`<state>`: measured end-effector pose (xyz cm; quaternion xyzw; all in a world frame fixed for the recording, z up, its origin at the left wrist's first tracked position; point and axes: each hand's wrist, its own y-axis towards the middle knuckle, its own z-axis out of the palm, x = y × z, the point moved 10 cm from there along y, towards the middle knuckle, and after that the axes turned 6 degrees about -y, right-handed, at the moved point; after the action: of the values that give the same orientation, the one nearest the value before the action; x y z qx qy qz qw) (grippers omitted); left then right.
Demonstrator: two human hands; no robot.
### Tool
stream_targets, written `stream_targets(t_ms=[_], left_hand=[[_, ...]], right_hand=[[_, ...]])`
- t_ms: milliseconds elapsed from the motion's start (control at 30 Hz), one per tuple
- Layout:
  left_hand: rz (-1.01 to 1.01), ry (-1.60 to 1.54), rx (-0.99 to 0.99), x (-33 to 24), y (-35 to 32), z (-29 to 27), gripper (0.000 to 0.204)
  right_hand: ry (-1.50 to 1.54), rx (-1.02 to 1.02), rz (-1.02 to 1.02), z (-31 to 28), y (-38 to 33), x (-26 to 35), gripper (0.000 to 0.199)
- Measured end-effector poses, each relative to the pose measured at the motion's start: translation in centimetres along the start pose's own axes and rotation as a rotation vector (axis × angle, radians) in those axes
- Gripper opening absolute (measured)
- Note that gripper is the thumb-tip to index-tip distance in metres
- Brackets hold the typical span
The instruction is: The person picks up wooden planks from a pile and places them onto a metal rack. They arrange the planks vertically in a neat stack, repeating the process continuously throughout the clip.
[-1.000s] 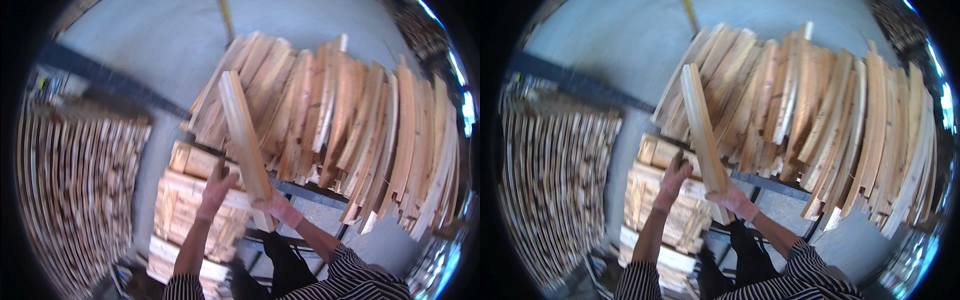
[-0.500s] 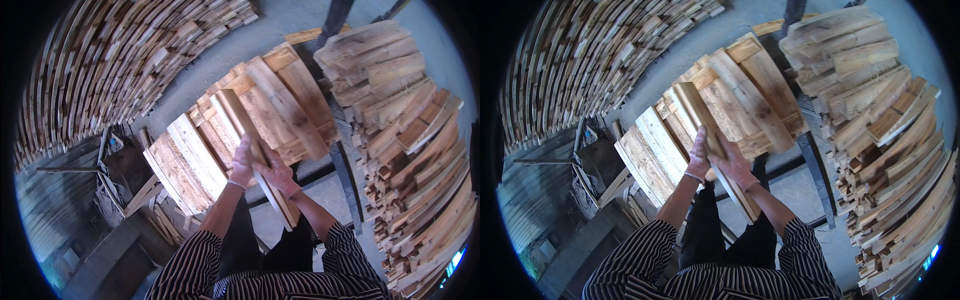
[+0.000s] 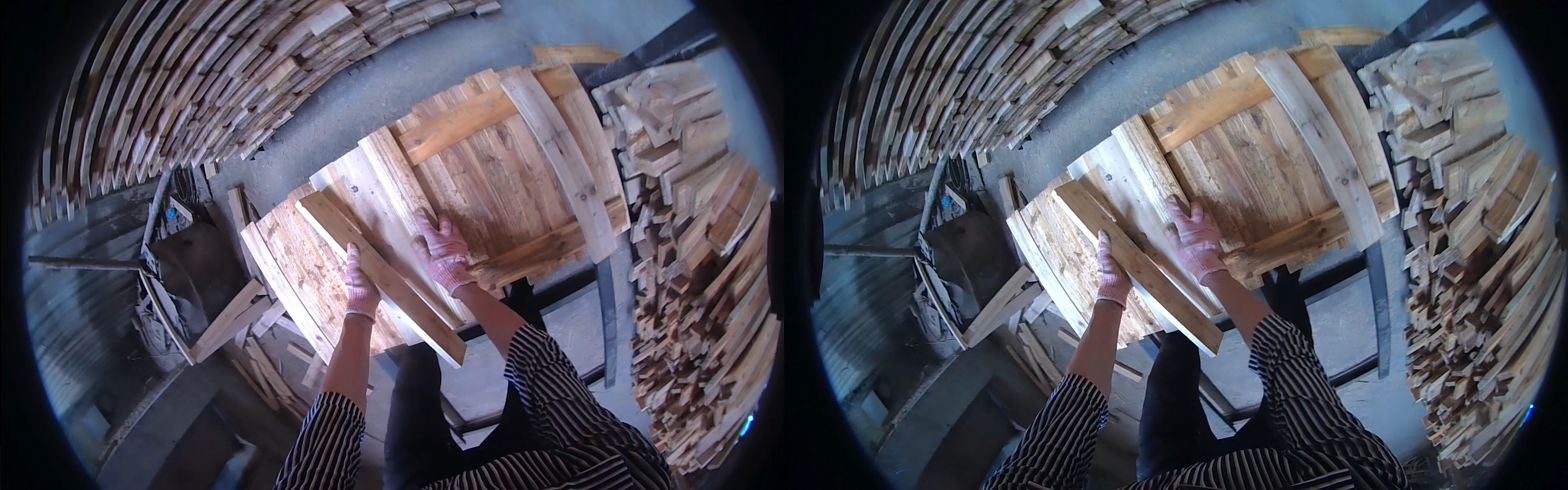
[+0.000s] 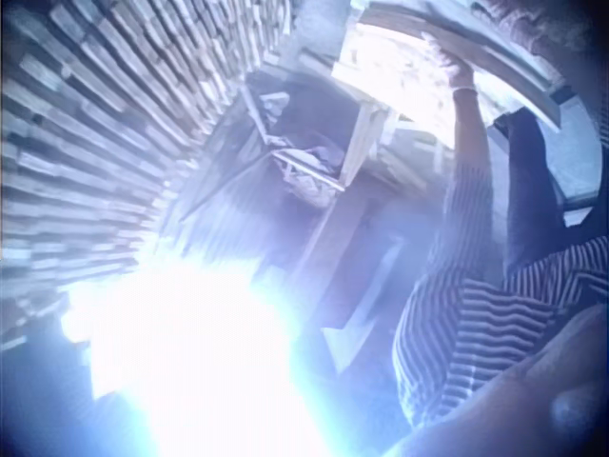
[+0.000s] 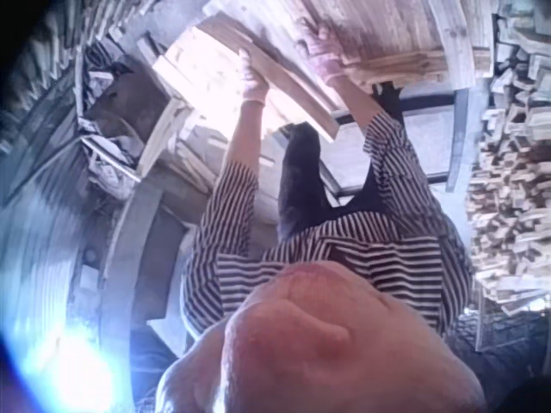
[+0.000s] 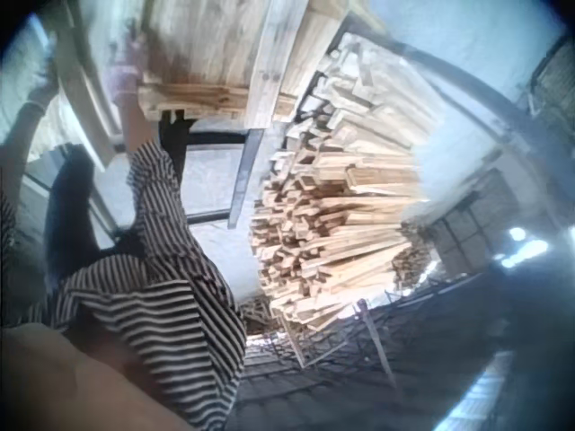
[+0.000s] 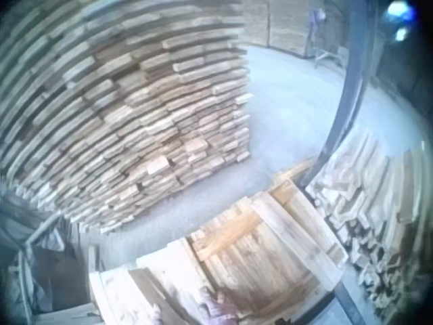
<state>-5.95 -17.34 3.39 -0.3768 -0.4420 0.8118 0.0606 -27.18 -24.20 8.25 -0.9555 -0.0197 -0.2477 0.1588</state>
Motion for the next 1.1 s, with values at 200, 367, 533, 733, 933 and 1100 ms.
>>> stream_targets(t_ms=[200,367,533,733,933,1100], left_hand=[[-0.044,-0.410,0.074,-1.7,-3.8,3.4,0.068],[0.008,-0.585,-0.056,-6.5,-5.3,-2.3,0.106],[-0.114,-0.368,-0.041,-5.3,-8.0,-10.5,0.102],[-0.233,-0.416,0.034,-0.2,-10.1,-14.9,0.084],[-0.390,-0.214,-0.030,2.6,-10.8,-14.6,0.064],[-0.467,-0.103,-0.046,4.6,-12.3,-14.4,0.057]], right_hand=[[0.077,0.498,-0.275,0.0,-5.9,9.7,0.097],[-0.284,0.512,-0.540,-0.7,-2.9,18.5,0.090],[-0.486,0.542,-0.728,6.2,4.7,26.7,0.072],[-0.445,0.206,-0.454,7.5,12.9,25.8,0.072],[-0.212,0.061,-0.545,3.9,7.5,21.3,0.077],[-0.207,-0.103,-0.139,-7.4,4.5,2.1,0.078]])
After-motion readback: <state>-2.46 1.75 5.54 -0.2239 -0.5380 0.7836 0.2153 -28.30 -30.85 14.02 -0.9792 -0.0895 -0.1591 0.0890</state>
